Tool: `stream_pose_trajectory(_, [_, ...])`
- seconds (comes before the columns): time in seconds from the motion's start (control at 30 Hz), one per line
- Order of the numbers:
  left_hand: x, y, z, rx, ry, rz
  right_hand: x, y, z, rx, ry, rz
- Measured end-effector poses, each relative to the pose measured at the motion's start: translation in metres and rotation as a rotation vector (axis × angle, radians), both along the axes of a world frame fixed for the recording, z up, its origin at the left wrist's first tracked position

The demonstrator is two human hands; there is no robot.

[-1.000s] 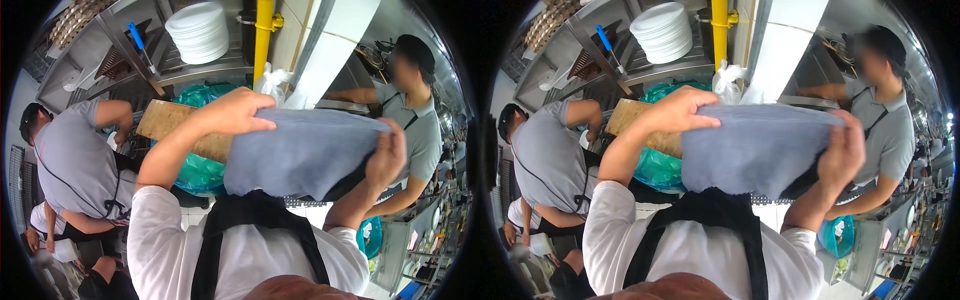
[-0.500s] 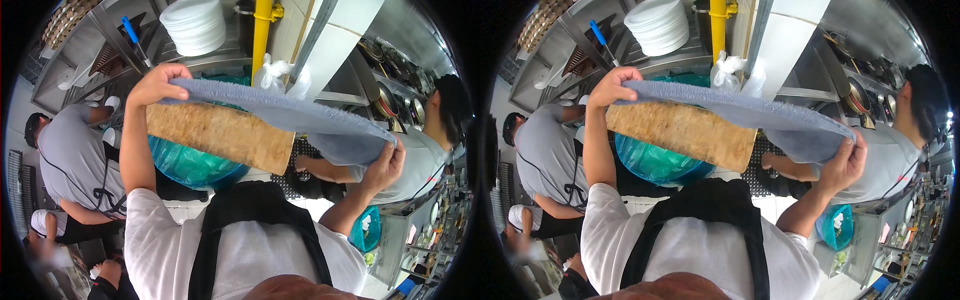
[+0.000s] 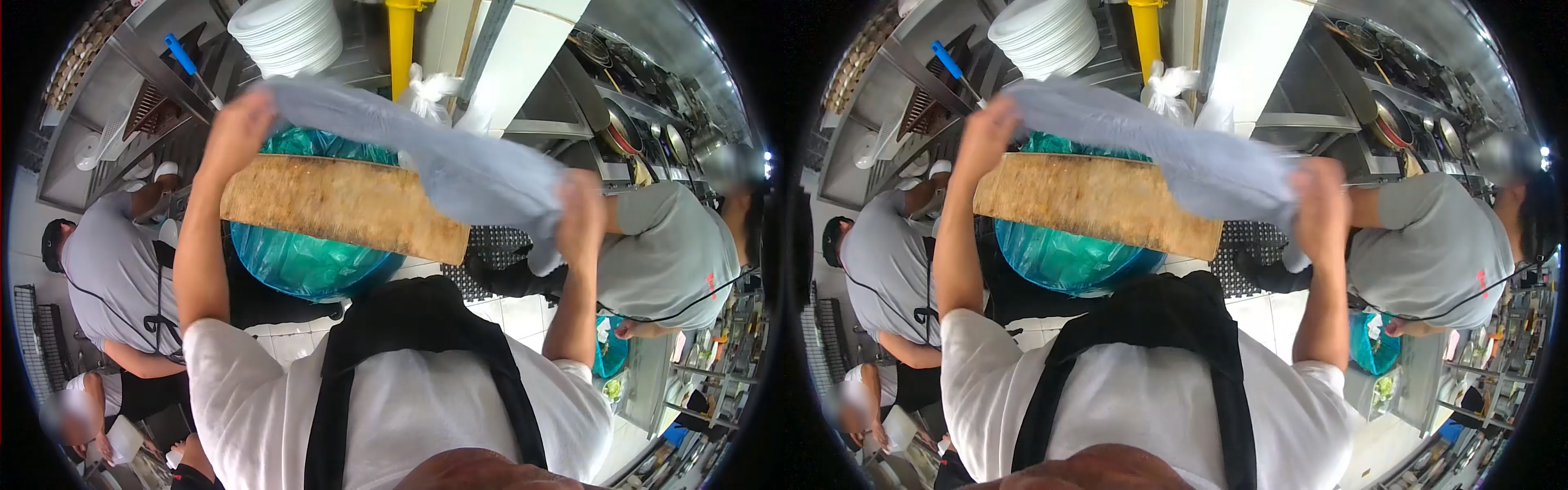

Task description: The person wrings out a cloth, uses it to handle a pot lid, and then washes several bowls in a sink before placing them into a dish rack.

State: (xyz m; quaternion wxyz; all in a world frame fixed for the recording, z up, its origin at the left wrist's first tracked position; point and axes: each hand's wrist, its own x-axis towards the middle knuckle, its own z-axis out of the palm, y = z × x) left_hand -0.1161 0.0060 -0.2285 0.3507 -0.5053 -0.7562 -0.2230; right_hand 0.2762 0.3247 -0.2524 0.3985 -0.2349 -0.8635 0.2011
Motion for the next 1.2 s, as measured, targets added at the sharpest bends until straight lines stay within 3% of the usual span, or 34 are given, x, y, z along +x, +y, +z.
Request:
stream_pose_trajectory(0.03, [-0.011,-0.005,-0.015,-0.266,-0.054,0.026,-0.001,-0.002,0.000,-0.361,-0.358,0.233])
stream_pose_trajectory(0.1, [-0.015,-0.017,-0.001,0.123,-0.407,-0.077,0.003,0.017,0.004,-0.241,-0.137,0.124])
stream_pose_trajectory(0.13, [-0.008,-0.017,0.013,0.164,-0.510,-0.060,0.011,0.023,0.001,-0.196,-0.053,0.077])
stream_pose_trajectory(0.17, [0.004,-0.011,0.022,0.155,-0.390,-0.016,0.017,0.023,-0.002,-0.154,0.021,0.034])
stream_pose_trajectory(0.23, [-0.001,0.000,0.011,0.070,-0.624,0.097,0.011,0.026,0.003,-0.214,0.181,0.060])
stream_pose_trajectory(0.37, [0.000,0.005,-0.003,0.109,-0.653,0.003,0.014,0.033,0.010,-0.363,0.403,0.096])
stream_pose_trajectory(0.6, [-0.002,-0.004,-0.009,0.226,-0.888,-0.180,0.028,0.041,0.014,-0.121,0.161,0.011])
stream_pose_trajectory(0.73, [0.017,-0.001,-0.010,0.425,-1.003,-0.401,0.040,0.043,0.015,-0.281,0.408,0.023])
stream_pose_trajectory(0.8, [0.011,0.004,-0.025,0.482,-1.096,-0.453,0.038,0.027,0.007,-0.207,0.065,0.084])
stream_pose_trajectory(0.9, [0.015,0.001,-0.042,-0.455,-0.553,0.167,0.035,0.013,-0.020,-0.282,-0.424,0.134])
stream_pose_trajectory(0.93, [0.010,-0.003,-0.063,-0.532,-0.583,0.161,0.038,0.014,-0.026,-0.355,-0.462,0.023])
stream_pose_trajectory(1.0, [-0.002,-0.013,-0.108,-0.697,-0.638,0.148,0.045,0.022,-0.034,-0.404,-0.321,0.053])
stream_pose_trajectory(1.07, [0.058,0.013,-0.105,-0.630,-0.417,0.227,0.049,0.023,-0.042,-0.495,-0.202,0.112])
stream_pose_trajectory(1.17, [0.135,0.065,-0.133,-0.326,-0.716,-0.247,0.036,0.001,-0.041,-0.539,-0.125,0.284])
stream_pose_trajectory(1.2, [0.170,0.083,-0.129,-0.342,-0.609,-0.343,0.030,-0.006,-0.033,-0.559,-0.133,0.395])
